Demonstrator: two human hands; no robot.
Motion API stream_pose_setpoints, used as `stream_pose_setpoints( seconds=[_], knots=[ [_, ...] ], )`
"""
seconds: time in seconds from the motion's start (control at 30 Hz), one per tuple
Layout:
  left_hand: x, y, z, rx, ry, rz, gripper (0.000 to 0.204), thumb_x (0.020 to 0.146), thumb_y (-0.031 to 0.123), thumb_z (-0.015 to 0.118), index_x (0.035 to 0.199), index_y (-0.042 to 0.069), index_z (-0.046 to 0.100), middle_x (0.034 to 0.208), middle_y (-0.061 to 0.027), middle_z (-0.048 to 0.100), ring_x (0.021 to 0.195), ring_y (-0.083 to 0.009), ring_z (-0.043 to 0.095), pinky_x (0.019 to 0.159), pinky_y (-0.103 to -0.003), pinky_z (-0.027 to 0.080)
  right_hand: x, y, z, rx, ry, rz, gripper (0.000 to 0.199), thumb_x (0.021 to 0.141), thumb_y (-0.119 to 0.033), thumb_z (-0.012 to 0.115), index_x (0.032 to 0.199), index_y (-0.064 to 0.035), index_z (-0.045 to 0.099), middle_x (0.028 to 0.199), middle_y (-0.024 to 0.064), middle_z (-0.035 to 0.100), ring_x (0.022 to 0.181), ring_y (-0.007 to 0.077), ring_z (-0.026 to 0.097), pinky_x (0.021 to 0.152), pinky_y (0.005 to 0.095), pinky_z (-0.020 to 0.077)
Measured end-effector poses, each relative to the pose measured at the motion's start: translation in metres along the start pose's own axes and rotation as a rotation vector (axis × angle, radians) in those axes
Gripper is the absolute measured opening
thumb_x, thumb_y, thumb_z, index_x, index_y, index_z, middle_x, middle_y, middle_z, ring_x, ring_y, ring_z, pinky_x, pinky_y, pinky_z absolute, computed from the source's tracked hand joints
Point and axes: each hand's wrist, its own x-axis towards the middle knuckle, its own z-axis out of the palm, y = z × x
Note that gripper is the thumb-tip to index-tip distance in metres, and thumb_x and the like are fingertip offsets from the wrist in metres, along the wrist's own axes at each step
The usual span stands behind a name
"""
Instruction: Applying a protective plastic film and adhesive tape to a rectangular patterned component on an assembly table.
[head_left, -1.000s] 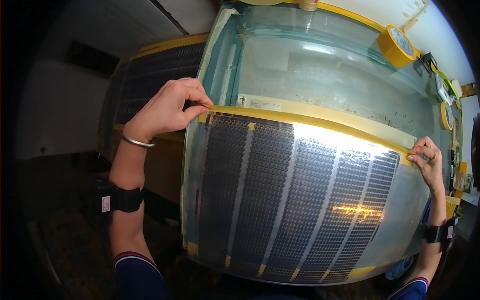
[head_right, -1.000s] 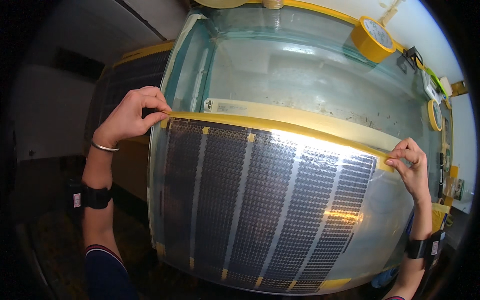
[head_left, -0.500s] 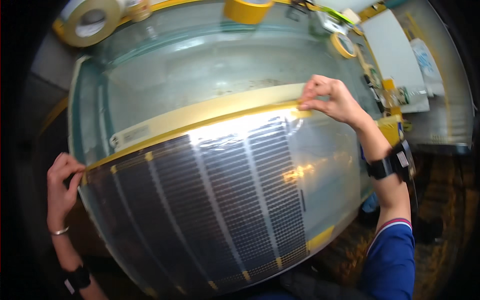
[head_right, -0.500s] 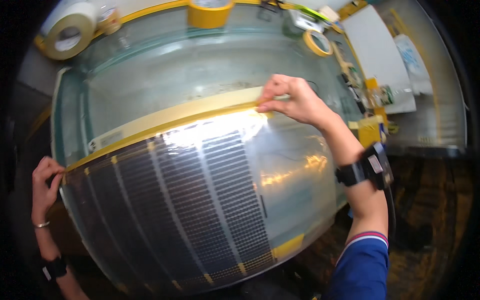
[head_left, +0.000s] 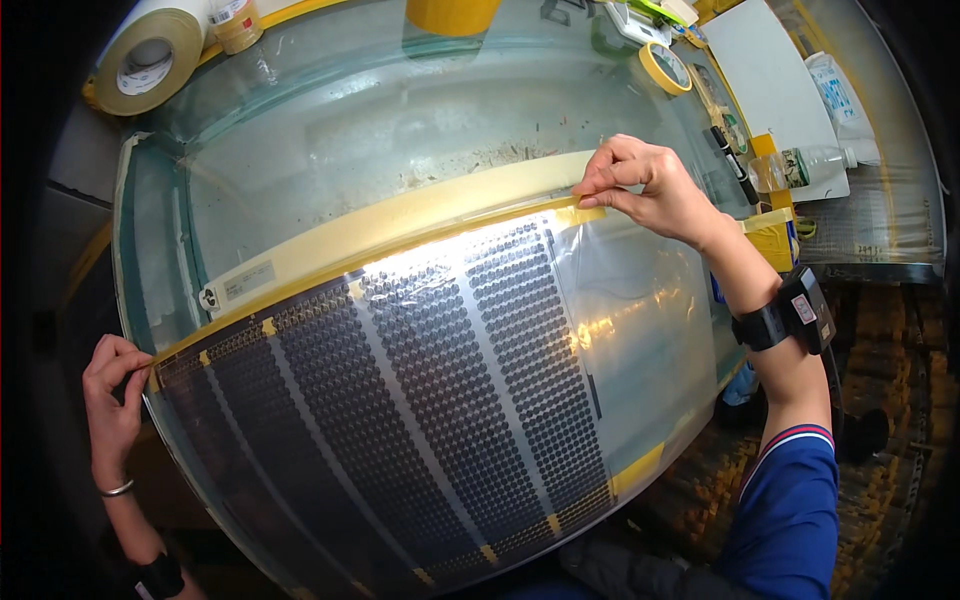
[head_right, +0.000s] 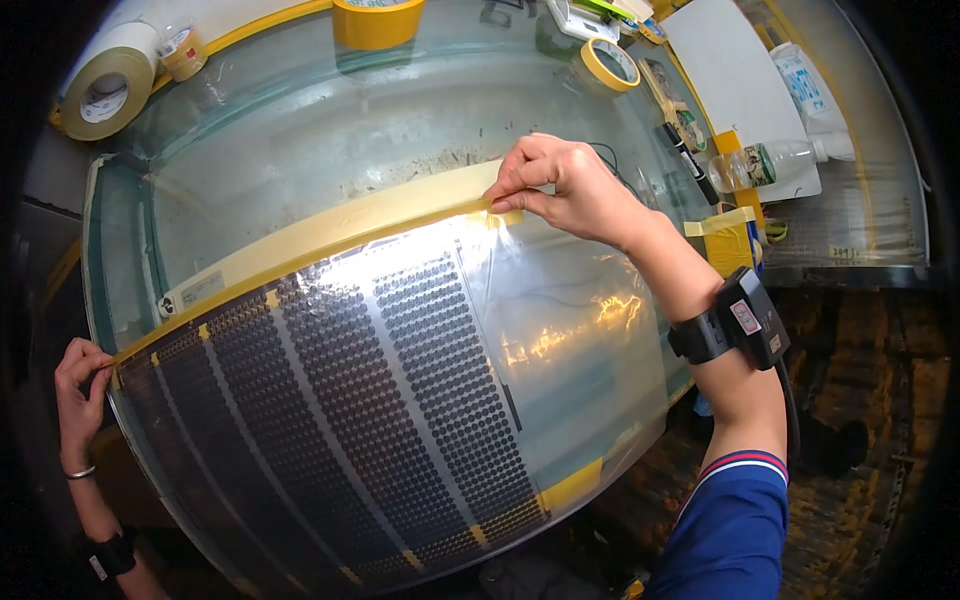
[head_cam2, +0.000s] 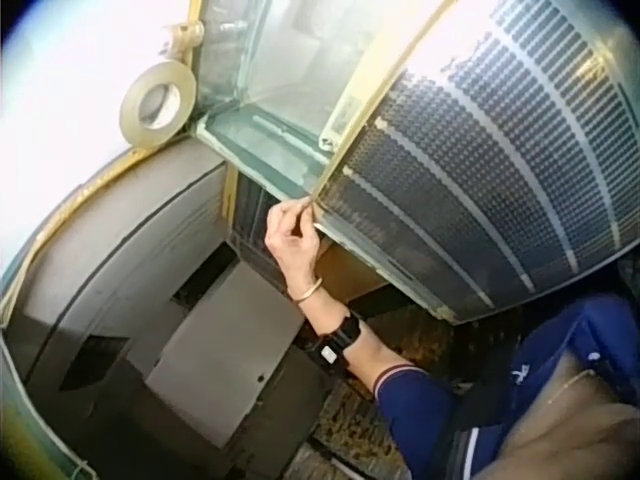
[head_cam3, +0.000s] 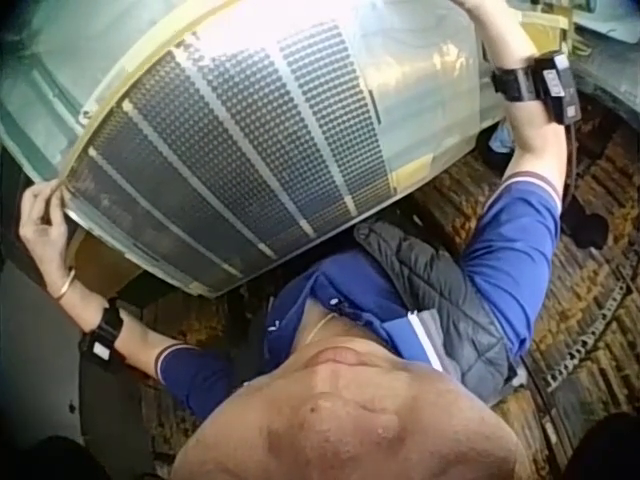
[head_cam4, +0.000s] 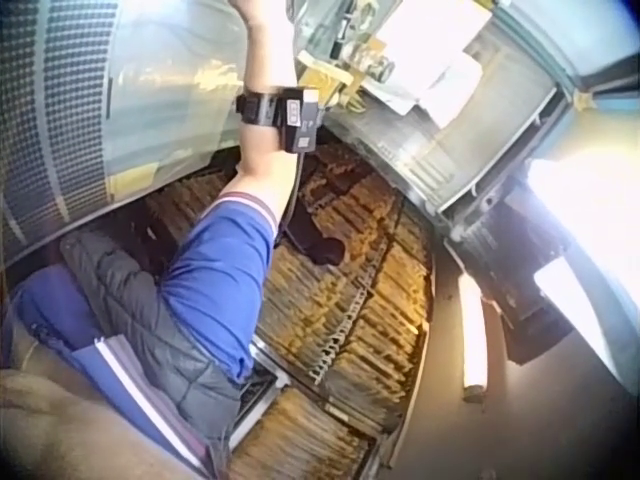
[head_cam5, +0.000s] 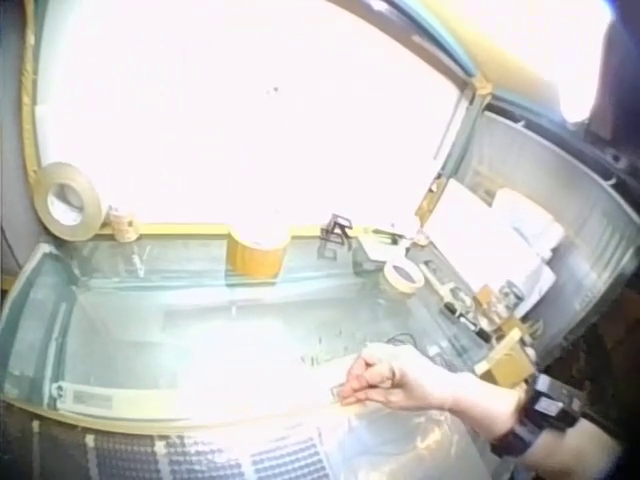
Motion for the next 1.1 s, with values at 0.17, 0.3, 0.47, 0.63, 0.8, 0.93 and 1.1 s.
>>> stream_pose_setpoints(
  seconds=[0.17,0.3,0.47,0.63,0.8,0.93,1.1],
  knots=[
    [-0.003,0.001,0.004,0.061,0.059,0.087,0.017,0.070,-0.014,0.056,0.084,-0.005,0.060,0.075,-0.0103,0.051,0.071,-0.0216,0.051,0.064,-0.029,0.041,-0.007,0.001,0.005,-0.076,0.084,-0.093,0.030,0.068,0.006,0.071,0.094,-0.0094,0.073,0.086,0.0024,0.061,0.078,0.0166,0.057,0.067,0.0285,0.0482],
    [-0.005,0.000,0.005,0.095,0.066,0.130,0.022,0.068,-0.016,0.055,0.086,-0.004,0.060,0.077,-0.0112,0.051,0.072,-0.0239,0.051,0.064,-0.031,0.042,-0.009,0.001,0.008,-0.159,0.122,-0.160,0.028,0.071,0.003,0.069,0.095,-0.0103,0.072,0.084,0.0031,0.060,0.078,0.0193,0.056,0.066,0.0295,0.0488],
    [0.008,0.003,-0.003,0.178,0.079,0.263,0.029,0.064,-0.016,0.054,0.090,-0.005,0.059,0.082,-0.0130,0.053,0.076,-0.0280,0.053,0.066,-0.035,0.044,-0.007,0.007,-0.001,-0.221,0.141,-0.235,0.039,0.067,0.009,0.064,0.100,-0.0111,0.071,0.087,0.0040,0.060,0.079,0.0214,0.055,0.067,0.0302,0.0470],
    [0.011,0.009,-0.007,0.301,0.092,0.370,0.033,0.064,-0.015,0.054,0.095,-0.006,0.061,0.087,-0.0139,0.055,0.080,-0.0304,0.056,0.070,-0.037,0.046,-0.009,0.008,-0.006,-0.267,0.128,-0.286,0.049,0.064,0.012,0.061,0.106,-0.0112,0.068,0.090,0.0051,0.058,0.081,0.0237,0.054,0.070,0.0328,0.0464],
    [0.001,0.005,-0.003,0.385,0.142,0.439,0.030,0.067,-0.009,0.058,0.097,-0.005,0.064,0.089,-0.0136,0.059,0.082,-0.0314,0.059,0.070,-0.038,0.050,-0.005,-0.008,-0.007,-0.314,0.046,-0.284,0.057,0.059,0.015,0.056,0.111,-0.0086,0.064,0.094,0.0101,0.056,0.086,0.0283,0.054,0.077,0.0374,0.0456],
    [0.012,0.013,0.007,0.429,0.136,0.435,0.033,0.070,-0.006,0.058,0.102,-0.001,0.064,0.095,-0.0120,0.060,0.087,-0.0297,0.060,0.075,-0.038,0.051,-0.029,0.010,-0.012,-0.415,0.044,-0.250,0.060,0.059,0.012,0.053,0.116,-0.0074,0.061,0.104,0.0151,0.054,0.096,0.0333,0.053,0.085,0.0413,0.0439],
    [-0.009,0.021,0.000,0.482,0.147,0.269,0.036,0.073,0.001,0.056,0.108,0.005,0.066,0.110,-0.0120,0.058,0.101,-0.0296,0.055,0.086,-0.039,0.045,-0.038,0.007,-0.005,-0.355,0.076,-0.136,0.048,0.072,0.000,0.051,0.118,-0.0075,0.061,0.117,0.0191,0.049,0.110,0.0354,0.047,0.097,0.0441,0.0360]
  ],
)
